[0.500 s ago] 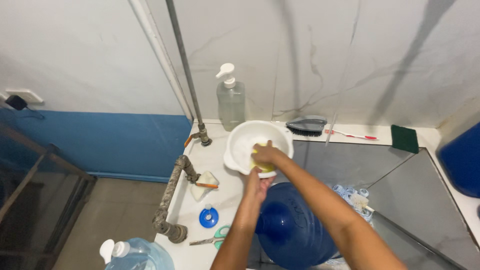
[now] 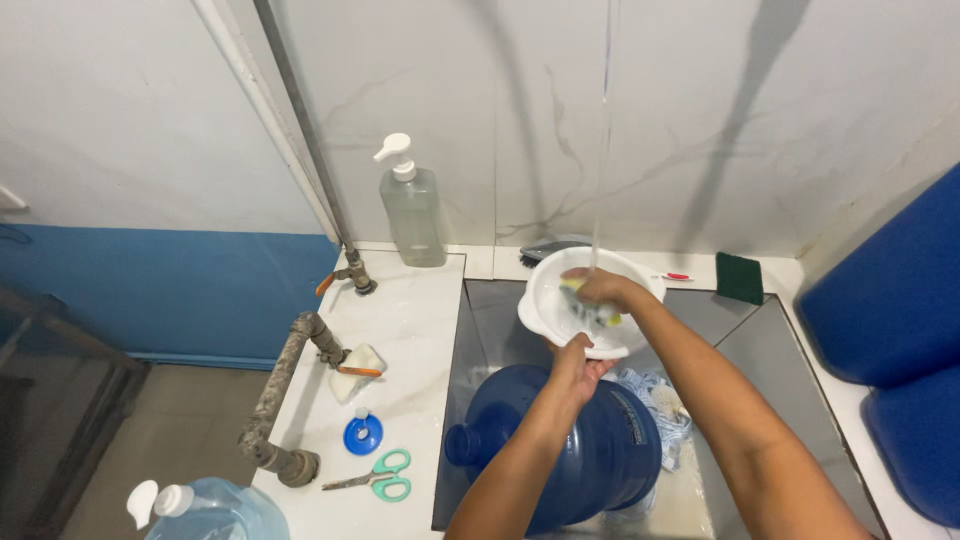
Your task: The person scrubs the exterior and interior of a large blue plastic container using a sponge and a long-handled brush. They rinse the container with water from a tap, then repeat the process on a smaller blue water jug, scrubbing and rinsing it thoroughly.
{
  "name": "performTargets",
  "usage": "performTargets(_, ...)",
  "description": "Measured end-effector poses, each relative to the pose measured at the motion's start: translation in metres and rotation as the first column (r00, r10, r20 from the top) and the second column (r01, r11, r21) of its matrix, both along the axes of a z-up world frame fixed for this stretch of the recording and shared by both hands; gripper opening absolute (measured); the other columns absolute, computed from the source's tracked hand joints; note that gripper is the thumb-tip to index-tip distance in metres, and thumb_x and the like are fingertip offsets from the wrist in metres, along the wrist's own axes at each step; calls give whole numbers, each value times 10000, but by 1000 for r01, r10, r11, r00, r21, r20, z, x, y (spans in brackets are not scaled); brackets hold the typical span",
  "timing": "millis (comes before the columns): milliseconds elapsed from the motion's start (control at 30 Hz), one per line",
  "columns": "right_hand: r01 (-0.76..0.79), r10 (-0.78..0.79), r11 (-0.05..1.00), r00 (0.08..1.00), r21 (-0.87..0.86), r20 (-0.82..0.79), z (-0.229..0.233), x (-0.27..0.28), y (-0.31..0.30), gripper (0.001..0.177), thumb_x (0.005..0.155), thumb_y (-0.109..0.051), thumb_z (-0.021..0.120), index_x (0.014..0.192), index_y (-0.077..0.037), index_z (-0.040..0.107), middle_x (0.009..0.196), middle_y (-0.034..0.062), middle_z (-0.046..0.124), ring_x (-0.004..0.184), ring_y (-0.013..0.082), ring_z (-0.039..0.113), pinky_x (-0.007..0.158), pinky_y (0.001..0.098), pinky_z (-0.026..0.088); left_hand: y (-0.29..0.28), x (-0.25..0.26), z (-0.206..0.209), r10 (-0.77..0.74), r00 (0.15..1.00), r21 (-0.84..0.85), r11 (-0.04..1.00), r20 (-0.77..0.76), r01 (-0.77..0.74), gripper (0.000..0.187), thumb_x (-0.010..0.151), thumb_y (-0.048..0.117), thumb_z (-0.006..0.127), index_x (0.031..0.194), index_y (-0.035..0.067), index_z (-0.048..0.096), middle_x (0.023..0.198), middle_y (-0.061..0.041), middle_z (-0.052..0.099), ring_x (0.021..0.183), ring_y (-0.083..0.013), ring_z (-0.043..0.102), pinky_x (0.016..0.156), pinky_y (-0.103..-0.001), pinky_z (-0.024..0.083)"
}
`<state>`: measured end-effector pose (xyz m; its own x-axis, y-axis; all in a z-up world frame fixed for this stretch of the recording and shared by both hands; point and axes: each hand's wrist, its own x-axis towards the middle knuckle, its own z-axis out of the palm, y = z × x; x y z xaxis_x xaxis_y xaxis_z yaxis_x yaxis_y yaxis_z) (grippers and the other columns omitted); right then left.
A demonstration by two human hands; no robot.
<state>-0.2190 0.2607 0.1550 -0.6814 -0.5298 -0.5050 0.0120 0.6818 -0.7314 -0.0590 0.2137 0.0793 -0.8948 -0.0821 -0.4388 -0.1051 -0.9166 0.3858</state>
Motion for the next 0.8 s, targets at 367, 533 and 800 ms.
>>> performTargets(367,-142,309,940,737,309,-601,57,48,-23,375,798,-119,607,1131,-102,777,968,212,748,893,364,739,842,474,580,-10,10,-27,28,998,53,998,54,-31,675,883,15,499,1514,-6,261,1400,-289,531,1230,-448,632,959,-558,598)
performTargets(533,-130,301,953,532,275,-791,51,69,-28,388,921,-195,523,1278,-85,626,999,227,758,959,417,716,873,534,550,-22,27,-8,41,998,19,999,51,-43,643,875,2,470,1482,9,257,1374,-274,537,1191,-442,652,947,-554,606)
performTargets(800,-274,804,528,466,804,-369,-15,68,-22,772,911,-423,633,1550,-409,201,1666,58,183,1504,436,223,1172,631,244,-23,22,-53,93,995,-10,996,-39,-93,609,880,36,512,1459,-52,347,1307,-265,578,1065,-397,712,840,-489,649)
